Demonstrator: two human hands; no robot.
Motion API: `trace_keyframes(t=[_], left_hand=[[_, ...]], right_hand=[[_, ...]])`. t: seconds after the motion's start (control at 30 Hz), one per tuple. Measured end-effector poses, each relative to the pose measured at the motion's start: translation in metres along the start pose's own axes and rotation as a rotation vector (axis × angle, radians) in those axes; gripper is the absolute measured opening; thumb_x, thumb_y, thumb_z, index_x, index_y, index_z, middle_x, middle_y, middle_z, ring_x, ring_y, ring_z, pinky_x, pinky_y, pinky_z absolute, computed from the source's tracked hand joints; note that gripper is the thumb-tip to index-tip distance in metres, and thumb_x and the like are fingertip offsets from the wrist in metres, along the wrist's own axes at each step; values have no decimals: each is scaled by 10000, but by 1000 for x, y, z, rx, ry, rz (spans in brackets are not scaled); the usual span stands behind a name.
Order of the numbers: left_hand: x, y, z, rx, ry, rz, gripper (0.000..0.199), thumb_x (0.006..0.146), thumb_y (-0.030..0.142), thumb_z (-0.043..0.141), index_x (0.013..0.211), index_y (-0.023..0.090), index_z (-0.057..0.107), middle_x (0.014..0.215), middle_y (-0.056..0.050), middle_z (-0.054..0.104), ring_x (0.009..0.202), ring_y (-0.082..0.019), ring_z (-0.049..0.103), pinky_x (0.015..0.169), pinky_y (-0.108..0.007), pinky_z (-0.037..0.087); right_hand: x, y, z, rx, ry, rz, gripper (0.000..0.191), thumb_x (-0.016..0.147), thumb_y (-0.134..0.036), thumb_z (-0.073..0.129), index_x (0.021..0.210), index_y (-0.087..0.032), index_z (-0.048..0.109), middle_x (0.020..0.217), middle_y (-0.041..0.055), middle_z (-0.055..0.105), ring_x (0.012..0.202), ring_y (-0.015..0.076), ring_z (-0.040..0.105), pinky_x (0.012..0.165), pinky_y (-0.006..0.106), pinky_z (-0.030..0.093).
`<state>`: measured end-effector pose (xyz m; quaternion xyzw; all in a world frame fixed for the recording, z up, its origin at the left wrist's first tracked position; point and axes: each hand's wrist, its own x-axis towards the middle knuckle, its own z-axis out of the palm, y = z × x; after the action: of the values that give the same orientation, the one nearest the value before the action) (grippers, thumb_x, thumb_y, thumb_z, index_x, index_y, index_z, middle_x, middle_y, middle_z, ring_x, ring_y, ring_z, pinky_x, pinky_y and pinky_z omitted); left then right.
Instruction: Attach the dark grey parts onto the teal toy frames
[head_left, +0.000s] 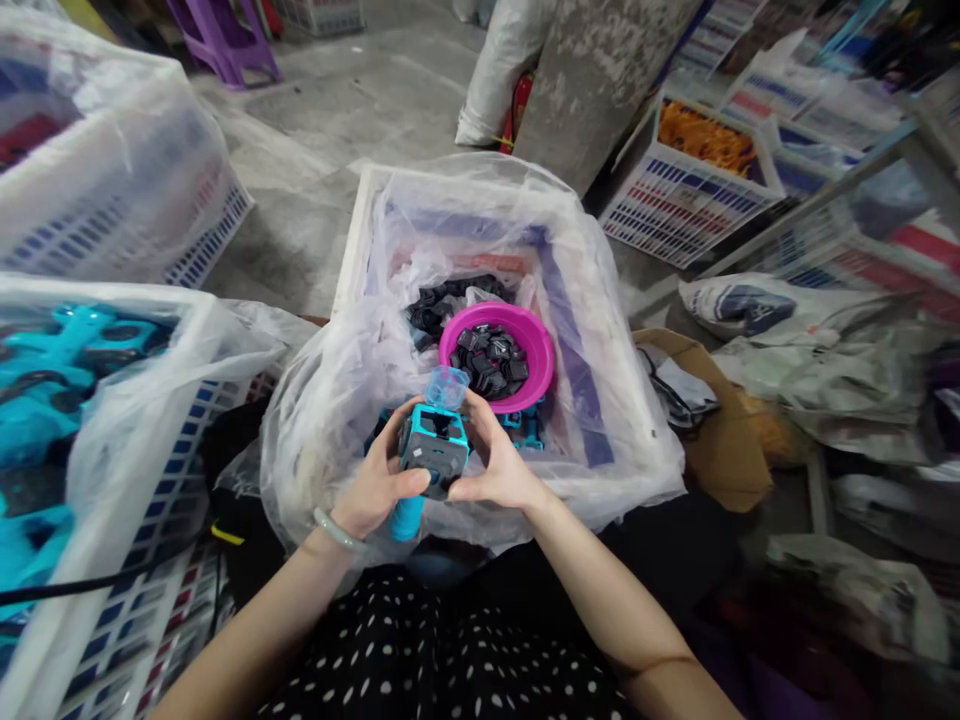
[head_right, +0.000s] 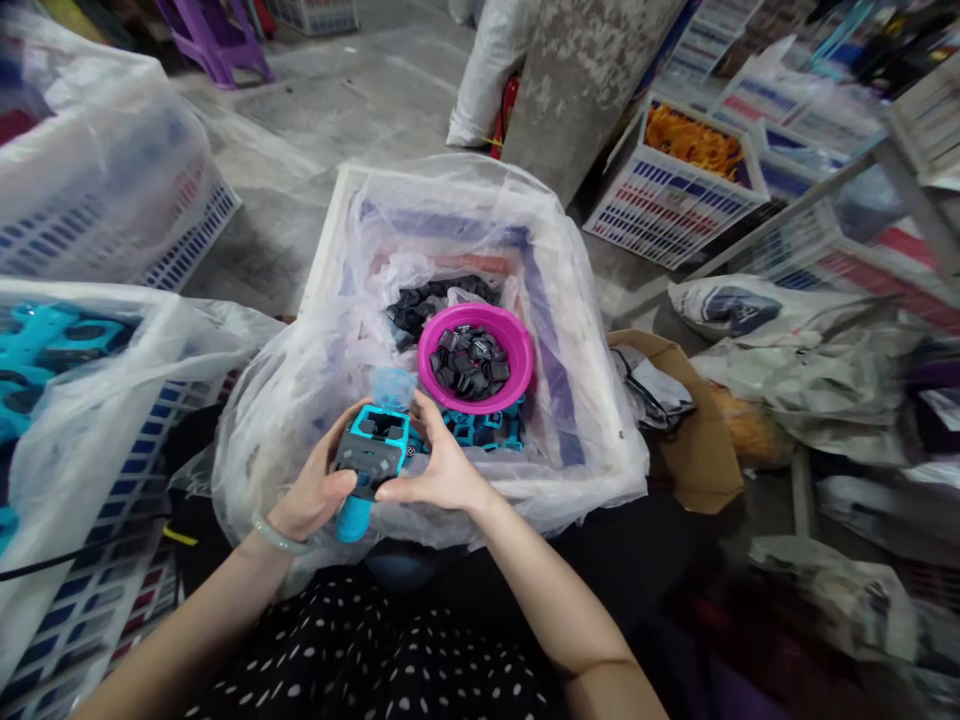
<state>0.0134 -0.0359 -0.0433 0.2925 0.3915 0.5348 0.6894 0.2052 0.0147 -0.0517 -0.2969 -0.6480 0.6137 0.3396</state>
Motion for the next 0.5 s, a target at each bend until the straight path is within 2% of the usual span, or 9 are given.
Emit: trace_keyframes(t=[0.1,0.17,0.2,0.27,0.33,0.43,0.5], left_hand=[[-2,-1,-2,3,21,21,1000,584,439,964,1439,249,482,1416,-122,591,1199,-326,645,952,-365,572],[-2,0,-1,22,76,44,995,584,401,971,1430,251,470,1382,-104,606,1186,-296,648,940,-334,570],[-1,0,0,31,107,50,994,578,375,977,1422,253,468,1351,-90,621,1169,-280,653,931,-322,570],[-1,1,2,16,158,50,983,562,357,988,1399,257,483,1289,-63,651,1131,-257,665,917,-311,571],[0,1,6,-71,198,22,881,613,467,953,1355,257,529,1244,-53,679,1106,-258,676,912,-330,576],[3,-1,11,-216,275,-61,689,733,620,826,1260,229,616,1195,-50,717,1126,-270,679,958,-374,567],[7,-3,12,-240,336,-71,598,765,568,828,1206,202,656,1154,-45,738,1148,-263,674,999,-367,544]], right_hand=[[-3,1,7,-115,144,-73,1300,669,-734,821,1632,-280,75,1631,171,303,1534,350,334,1244,569,315],[-6,-6,10,-343,266,-191,1328,661,-699,848,1641,-297,49,1667,168,226,1557,361,278,1259,592,279],[-7,-11,11,-483,286,-264,1295,663,-669,865,1641,-308,96,1667,163,238,1551,371,287,1267,610,246],[-9,-23,13,-735,240,-416,1106,724,-584,867,1612,-320,263,1586,146,418,1491,366,404,1281,623,189],[-8,-31,12,-854,165,-518,878,825,-502,817,1565,-302,389,1426,123,610,1379,317,556,1288,585,211],[-7,-34,11,-780,140,-530,753,887,-456,769,1536,-252,447,1333,118,692,1269,258,661,1234,479,386],[-7,-32,9,-745,172,-574,744,883,-427,782,1531,-252,461,1346,120,692,1277,258,663,1218,460,413]])
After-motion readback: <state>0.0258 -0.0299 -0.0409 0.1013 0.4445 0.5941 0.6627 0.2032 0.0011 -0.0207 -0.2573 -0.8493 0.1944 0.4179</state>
